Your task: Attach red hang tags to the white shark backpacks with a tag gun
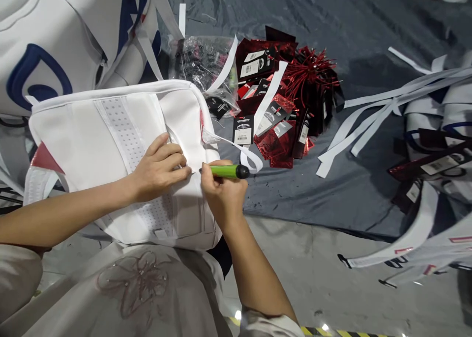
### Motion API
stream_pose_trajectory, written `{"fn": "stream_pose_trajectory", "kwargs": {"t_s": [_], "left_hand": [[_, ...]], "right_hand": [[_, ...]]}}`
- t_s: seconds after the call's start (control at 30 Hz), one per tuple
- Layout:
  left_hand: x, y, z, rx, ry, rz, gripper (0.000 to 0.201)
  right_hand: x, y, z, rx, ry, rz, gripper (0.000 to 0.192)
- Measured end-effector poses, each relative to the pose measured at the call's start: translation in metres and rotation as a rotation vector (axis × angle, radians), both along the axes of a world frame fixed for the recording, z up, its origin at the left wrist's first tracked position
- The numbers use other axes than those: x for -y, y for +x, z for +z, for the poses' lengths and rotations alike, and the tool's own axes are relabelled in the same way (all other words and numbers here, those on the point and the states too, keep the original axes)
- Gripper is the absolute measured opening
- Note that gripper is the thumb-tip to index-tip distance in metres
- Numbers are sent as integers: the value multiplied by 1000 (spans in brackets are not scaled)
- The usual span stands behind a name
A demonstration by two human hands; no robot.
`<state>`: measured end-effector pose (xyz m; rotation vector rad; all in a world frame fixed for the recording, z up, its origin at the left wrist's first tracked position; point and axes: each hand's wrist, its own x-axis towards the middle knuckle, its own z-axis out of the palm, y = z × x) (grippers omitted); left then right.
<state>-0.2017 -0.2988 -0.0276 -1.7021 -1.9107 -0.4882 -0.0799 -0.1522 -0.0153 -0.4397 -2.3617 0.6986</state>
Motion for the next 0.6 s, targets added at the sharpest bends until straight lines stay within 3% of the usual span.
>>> {"fn": "stream_pose_trajectory", "kwargs": {"t_s": [0.47, 0.6], "left_hand": [[-1, -3, 1, -17, -21, 10, 12], [0, 1, 1, 3, -131, 23, 17]], "right_hand": [[0, 2, -2, -12, -121, 50, 24], [2, 1, -6, -40, -155, 46, 24]]}}
